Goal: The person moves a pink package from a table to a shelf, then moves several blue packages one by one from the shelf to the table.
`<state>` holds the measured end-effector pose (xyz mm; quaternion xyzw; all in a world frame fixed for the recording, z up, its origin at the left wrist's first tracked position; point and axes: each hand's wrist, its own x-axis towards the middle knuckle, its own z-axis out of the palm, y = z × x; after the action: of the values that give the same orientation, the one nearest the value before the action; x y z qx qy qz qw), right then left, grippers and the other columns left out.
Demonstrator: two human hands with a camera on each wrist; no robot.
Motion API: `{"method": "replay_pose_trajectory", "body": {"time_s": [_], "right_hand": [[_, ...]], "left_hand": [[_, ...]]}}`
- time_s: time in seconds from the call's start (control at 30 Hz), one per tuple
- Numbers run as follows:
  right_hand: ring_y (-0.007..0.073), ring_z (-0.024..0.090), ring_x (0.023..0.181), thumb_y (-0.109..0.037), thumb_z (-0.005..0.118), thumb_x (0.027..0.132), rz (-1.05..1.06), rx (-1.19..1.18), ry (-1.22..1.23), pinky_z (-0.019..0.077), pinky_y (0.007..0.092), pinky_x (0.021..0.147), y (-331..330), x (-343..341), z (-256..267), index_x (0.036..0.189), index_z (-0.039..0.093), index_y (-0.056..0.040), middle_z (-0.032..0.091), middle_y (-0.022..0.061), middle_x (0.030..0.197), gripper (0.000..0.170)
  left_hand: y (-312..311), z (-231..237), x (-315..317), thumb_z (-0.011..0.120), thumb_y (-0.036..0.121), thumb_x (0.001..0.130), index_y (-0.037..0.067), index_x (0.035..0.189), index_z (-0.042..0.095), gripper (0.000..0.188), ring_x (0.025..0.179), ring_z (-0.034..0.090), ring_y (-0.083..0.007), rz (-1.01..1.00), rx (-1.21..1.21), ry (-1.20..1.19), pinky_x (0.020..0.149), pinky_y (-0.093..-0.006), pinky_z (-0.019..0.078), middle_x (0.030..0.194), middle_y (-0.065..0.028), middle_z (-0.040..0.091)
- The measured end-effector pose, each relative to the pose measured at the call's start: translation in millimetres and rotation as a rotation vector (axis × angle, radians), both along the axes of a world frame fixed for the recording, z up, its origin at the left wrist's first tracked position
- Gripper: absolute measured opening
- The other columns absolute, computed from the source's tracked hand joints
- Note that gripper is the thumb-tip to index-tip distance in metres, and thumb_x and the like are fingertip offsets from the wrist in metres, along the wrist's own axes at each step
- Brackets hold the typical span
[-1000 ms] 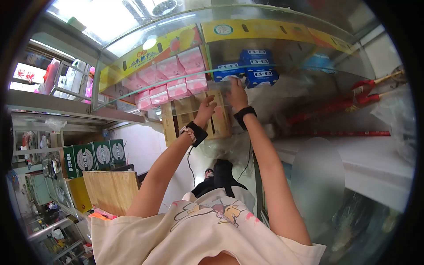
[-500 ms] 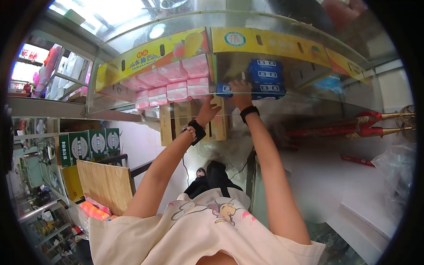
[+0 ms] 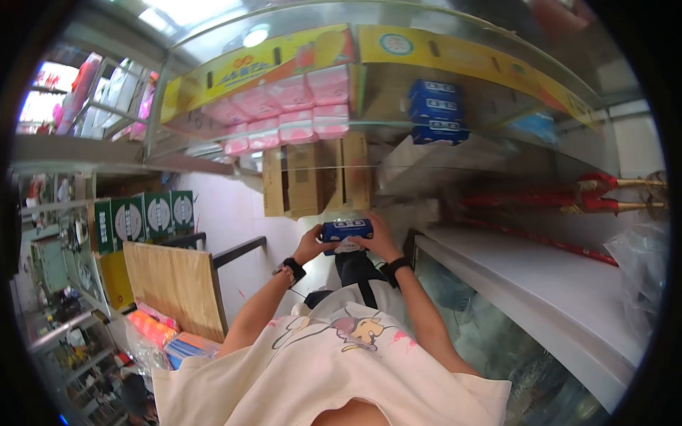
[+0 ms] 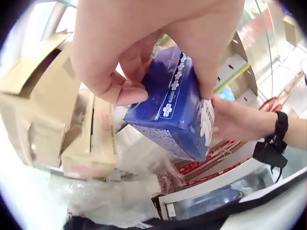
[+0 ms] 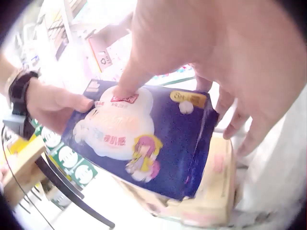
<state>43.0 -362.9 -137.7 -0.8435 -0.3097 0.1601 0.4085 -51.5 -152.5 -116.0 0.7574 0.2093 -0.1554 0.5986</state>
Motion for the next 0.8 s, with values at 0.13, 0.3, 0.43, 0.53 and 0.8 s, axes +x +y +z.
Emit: {"method": "replay_pose_trajectory", "body": {"time_s": [0.13, 0.3, 0.43, 0.53, 0.8], "right_hand": [[0.0125, 0.053, 0.088, -0.041, 0.067, 0.074, -0.198, 0.129, 1.104, 0.0424, 0.0277, 0.078, 14, -44, 2, 0.114, 0.052, -0.0057, 0.058, 0.0042, 0.101, 0.055], [0.0111, 0.052, 0.09, -0.049, 0.055, 0.08, 0.187, -0.182, 1.098, 0.0408, 0.0247, 0.074, 55, -74, 10, 0.115, 0.052, -0.0044, 0.057, 0.0031, 0.102, 0.057], [0.0129, 0.051, 0.093, -0.036, 0.056, 0.083, 0.227, -0.108, 1.045, 0.0405, 0.0239, 0.077, 96, -118, 39, 0.114, 0.052, -0.0027, 0.058, 0.0045, 0.103, 0.046], [0.0125, 0.052, 0.093, -0.025, 0.057, 0.084, 0.446, -0.022, 0.969, 0.0404, 0.0238, 0.08, 124, -162, 37, 0.111, 0.054, 0.0011, 0.059, 0.005, 0.102, 0.038], [0.0105, 0.053, 0.083, -0.017, 0.056, 0.084, 0.847, -0.175, 0.971, 0.0438, 0.0251, 0.077, 162, -329, 34, 0.106, 0.055, 0.0046, 0.06, 0.0045, 0.094, 0.031]], "left_hand": [[3, -1, -86, 0.075, 0.025, 0.067, -0.002, 0.102, 0.055, 0.048, 0.082, 0.057, -0.014, 0.294, -0.286, 0.08, 0.074, -0.0269, 0.0464, 0.094, -0.0084, 0.061], [9, 19, -173, 0.072, 0.021, 0.072, -0.001, 0.109, 0.052, 0.047, 0.091, 0.055, -0.0136, 0.553, -0.398, 0.113, 0.083, -0.0265, 0.0426, 0.1, -0.0072, 0.059], [4, 42, -238, 0.069, 0.021, 0.075, 0.001, 0.112, 0.05, 0.046, 0.094, 0.054, -0.0134, 0.759, -0.435, -0.041, 0.085, -0.027, 0.0413, 0.102, -0.0062, 0.059], [-10, 49, -294, 0.068, 0.02, 0.076, 0.0, 0.117, 0.042, 0.052, 0.096, 0.054, -0.0147, 0.944, -0.434, -0.167, 0.086, -0.0284, 0.0417, 0.106, -0.008, 0.056], [-71, 47, -482, 0.068, 0.019, 0.077, 0.002, 0.119, 0.035, 0.056, 0.101, 0.052, -0.0179, 1.395, -0.471, -0.158, 0.087, -0.0318, 0.0439, 0.11, -0.011, 0.052]]}}
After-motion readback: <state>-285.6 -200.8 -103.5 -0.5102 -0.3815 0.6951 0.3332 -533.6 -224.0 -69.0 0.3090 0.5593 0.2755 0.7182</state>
